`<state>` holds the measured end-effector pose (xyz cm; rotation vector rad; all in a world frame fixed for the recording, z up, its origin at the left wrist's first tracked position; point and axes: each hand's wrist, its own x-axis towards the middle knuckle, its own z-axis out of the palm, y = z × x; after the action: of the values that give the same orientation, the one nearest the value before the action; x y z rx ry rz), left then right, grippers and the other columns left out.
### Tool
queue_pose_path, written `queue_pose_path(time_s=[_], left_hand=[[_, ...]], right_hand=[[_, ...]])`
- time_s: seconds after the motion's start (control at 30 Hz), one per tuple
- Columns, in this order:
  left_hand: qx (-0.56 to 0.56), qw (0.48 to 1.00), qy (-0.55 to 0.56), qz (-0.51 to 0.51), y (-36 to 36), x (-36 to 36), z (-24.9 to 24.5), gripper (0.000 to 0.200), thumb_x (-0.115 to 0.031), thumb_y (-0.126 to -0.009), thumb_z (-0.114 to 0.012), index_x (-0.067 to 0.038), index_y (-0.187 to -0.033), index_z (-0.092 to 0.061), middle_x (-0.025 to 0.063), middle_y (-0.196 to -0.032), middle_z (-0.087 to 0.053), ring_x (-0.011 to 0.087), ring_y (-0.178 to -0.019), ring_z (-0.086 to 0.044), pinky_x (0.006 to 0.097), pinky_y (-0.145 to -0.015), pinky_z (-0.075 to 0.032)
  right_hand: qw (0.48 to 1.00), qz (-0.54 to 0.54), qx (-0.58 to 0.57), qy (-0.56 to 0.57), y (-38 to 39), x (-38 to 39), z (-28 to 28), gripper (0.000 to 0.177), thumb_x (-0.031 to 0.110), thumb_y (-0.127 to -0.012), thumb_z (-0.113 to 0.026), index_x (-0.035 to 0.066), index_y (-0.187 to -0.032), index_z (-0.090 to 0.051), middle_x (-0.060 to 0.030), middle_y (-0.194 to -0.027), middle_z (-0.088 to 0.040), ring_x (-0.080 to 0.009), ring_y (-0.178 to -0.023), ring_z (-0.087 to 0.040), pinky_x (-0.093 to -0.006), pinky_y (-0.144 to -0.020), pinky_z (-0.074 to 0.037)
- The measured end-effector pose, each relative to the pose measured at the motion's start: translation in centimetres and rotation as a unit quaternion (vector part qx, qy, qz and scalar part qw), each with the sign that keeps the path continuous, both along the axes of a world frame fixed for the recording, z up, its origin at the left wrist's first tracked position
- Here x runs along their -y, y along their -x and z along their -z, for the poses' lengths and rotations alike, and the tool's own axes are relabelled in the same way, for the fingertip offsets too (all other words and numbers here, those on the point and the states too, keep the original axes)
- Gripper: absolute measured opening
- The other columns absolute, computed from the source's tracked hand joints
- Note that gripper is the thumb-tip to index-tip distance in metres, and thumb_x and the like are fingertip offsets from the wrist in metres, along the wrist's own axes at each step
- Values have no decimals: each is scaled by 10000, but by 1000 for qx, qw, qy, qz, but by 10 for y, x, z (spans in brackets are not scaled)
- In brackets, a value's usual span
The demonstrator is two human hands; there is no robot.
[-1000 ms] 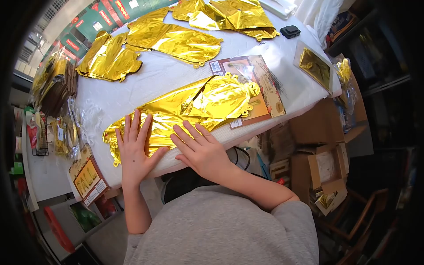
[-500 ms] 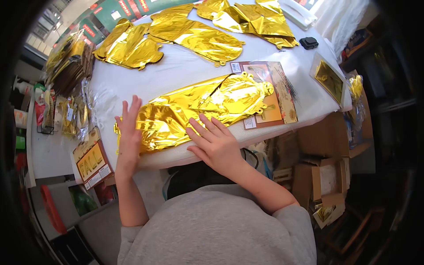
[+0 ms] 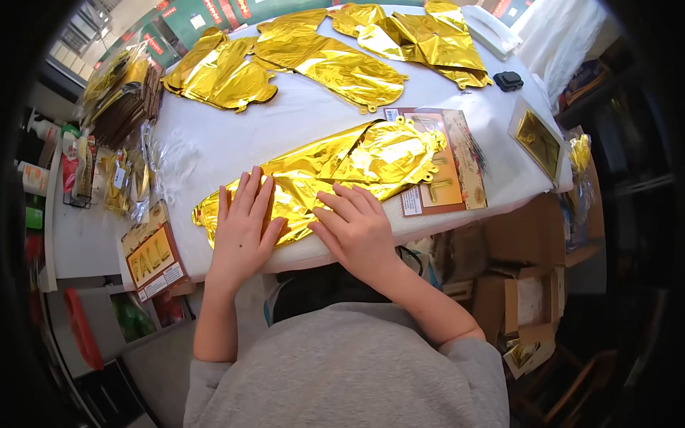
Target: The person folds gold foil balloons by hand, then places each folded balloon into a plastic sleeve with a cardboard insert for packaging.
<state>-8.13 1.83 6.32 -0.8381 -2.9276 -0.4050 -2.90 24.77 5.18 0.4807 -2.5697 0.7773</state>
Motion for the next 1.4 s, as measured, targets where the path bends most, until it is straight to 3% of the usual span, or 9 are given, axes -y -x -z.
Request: queue_pose_path(time_s=[0.07,0.17,0.3,0.4,0.77,0.87,0.93,1.13,1.4], left_hand=[[-4,1000,-11,-12,-1,-1,6,659,-315,-1002,-604,-75,-1586,-416,161,-1668,-351,363,-1558,-295,581,-1262,-163],[-7,999,-30,-8,-2,-1,13,661,-326,-996,-608,-49,-1570,-430,194,-1666,-331,362,-1553,-302,607,-1252,-171],[-7,999,-46,-7,-2,0,16,674,-319,-997,-615,-52,-1582,-412,189,-1678,-312,359,-1564,-282,603,-1254,-168],[-5,997,-71,-12,-3,0,14,689,-297,-998,-613,-79,-1608,-377,165,-1701,-282,362,-1571,-267,573,-1263,-164],[6,1000,-16,-10,-1,-3,9,693,-320,-1005,-582,-62,-1611,-368,185,-1701,-278,353,-1583,-246,607,-1265,-89],[12,1000,-17,-6,-1,-2,10,698,-319,-1000,-581,-68,-1615,-367,184,-1697,-290,352,-1583,-246,607,-1266,-86],[10,1000,-14,-5,-1,-3,11,701,-319,-998,-579,-71,-1617,-364,180,-1698,-289,351,-1585,-244,610,-1266,-82],[10,1000,0,-15,-2,-5,9,686,-300,-1004,-557,-87,-1625,-359,151,-1708,-283,343,-1591,-230,601,-1268,-73],[0,1000,12,-17,-2,-4,9,676,-308,-1004,-556,-85,-1615,-373,157,-1706,-283,380,-1586,-218,605,-1266,-68]], right_hand=[[1000,4,5,10,10,5,-1,323,196,-873,-795,59,-1162,-751,-99,-1243,-712,-349,-1276,-621,-468,-1079,-480],[999,-19,-20,-17,33,19,-12,518,275,-945,-725,33,-1391,-618,-134,-1472,-582,-374,-1405,-512,-506,-1169,-396],[994,-36,-36,-101,61,25,2,565,437,-1004,-620,27,-1393,-621,-144,-1537,-535,-354,-1438,-476,-513,-1218,-312],[991,-40,32,-126,63,20,6,552,425,-1033,-591,46,-1436,-586,-120,-1564,-510,-338,-1476,-435,-497,-1229,-306],[994,-65,23,-84,67,11,9,485,383,-1014,-632,71,-1386,-618,-114,-1518,-558,-332,-1426,-500,-499,-1191,-375],[995,-66,13,-75,69,12,10,521,450,-1009,-623,46,-1338,-643,-140,-1482,-579,-343,-1414,-503,-501,-1195,-362],[994,-57,22,-93,67,16,3,606,454,-1004,-623,39,-1442,-567,-152,-1549,-520,-341,-1470,-448,-506,-1220,-330],[991,-78,30,-102,67,34,11,768,538,-1006,-574,-41,-1501,-470,-206,-1578,-473,-333,-1509,-398,-488,-1250,-282],[984,5,74,-159,73,-23,9,804,559,-1048,-490,-55,-1557,-387,-225,-1622,-408,-330,-1542,-342,-445,-1276,-236]])
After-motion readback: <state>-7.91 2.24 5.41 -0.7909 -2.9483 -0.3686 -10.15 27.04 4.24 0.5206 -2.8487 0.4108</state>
